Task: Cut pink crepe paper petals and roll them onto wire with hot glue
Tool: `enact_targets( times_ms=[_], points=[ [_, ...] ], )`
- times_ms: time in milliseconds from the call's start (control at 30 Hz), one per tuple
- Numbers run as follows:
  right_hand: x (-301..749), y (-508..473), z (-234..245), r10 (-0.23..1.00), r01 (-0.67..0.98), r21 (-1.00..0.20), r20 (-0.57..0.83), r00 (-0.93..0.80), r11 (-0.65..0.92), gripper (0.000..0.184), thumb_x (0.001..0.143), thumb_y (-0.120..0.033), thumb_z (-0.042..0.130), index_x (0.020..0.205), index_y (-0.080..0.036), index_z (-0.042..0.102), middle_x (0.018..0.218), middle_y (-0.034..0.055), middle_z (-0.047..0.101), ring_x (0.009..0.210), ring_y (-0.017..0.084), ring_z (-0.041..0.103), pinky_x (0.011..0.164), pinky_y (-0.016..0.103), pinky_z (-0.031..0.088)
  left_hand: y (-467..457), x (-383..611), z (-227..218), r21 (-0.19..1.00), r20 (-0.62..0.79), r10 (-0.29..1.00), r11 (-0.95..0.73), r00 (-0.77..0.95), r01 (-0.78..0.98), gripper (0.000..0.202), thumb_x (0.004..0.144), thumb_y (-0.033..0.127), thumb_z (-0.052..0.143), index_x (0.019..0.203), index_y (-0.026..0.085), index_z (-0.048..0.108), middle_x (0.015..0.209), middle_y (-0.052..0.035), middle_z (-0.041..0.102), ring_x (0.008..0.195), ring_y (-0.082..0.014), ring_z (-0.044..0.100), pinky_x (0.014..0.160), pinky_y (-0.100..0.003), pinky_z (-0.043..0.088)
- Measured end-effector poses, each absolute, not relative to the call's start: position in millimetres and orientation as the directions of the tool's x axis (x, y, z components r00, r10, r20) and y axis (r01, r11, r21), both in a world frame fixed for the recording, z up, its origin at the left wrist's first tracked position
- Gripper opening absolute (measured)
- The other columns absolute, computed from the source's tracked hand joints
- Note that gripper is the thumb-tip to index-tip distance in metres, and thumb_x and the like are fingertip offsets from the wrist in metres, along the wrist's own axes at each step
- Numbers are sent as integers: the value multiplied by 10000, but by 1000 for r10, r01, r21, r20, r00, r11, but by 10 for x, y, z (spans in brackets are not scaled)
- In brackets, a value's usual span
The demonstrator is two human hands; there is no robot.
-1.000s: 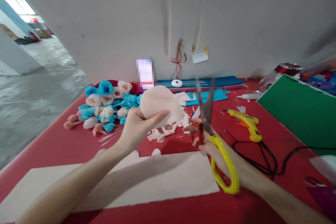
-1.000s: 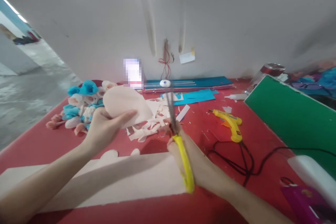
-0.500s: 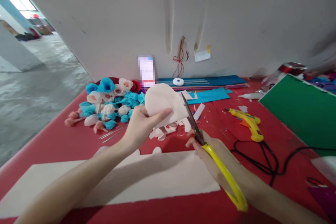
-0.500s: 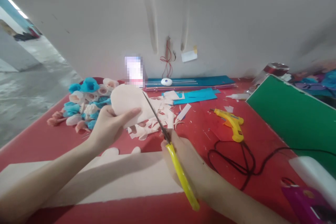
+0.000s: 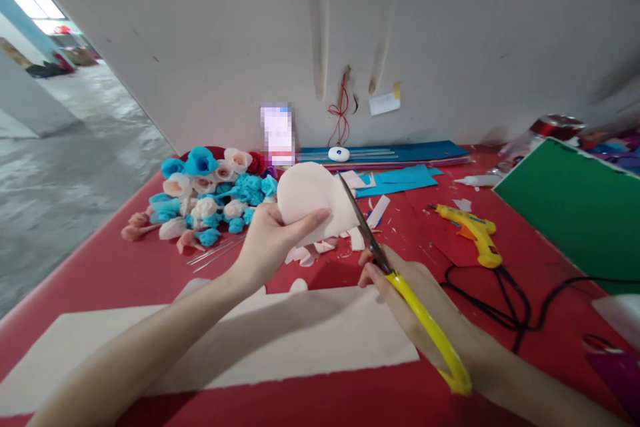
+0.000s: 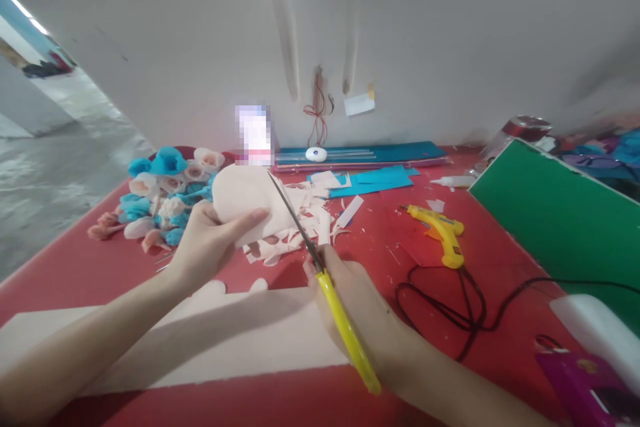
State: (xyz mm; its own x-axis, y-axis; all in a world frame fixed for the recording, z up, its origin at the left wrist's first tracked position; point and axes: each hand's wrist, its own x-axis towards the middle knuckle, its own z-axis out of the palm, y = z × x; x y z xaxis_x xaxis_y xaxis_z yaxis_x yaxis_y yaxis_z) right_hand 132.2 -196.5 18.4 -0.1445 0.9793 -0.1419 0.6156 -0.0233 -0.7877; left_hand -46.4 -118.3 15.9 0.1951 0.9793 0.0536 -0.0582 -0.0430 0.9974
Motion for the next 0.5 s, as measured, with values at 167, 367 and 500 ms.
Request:
enact_targets(
  times_ms=[167,367,500],
  points=[
    [1330,-1955,109,989,659,-752,-105,-106,-9,278,883,-406,317,871,-192,494,657,46,608,490,143,556,456,233,408,-1203,-457,184,999,43,981,-37,188,-35,203,668,317,695,623,119,684,526,-54,670,422,-168,601,348,-236,478],
    [1317,-1947,96,991,712,-701,-65,-117,38,244,866,-389,355,818,-188,484,549,11,542,382,104,452,398,207,355,-1207,-460,212,998,56,990,-55,128,-14,185,646,306,715,666,125,685,587,-43,693,486,-170,627,426,-235,508],
    [1318,-1944,108,991,699,-711,-10,-130,85,256,863,-393,366,785,-182,488,507,-4,509,353,93,412,384,206,326,-1205,-467,207,999,33,989,-28,146,-35,196,644,315,717,668,124,680,575,-38,686,454,-165,609,384,-235,497]
  ],
)
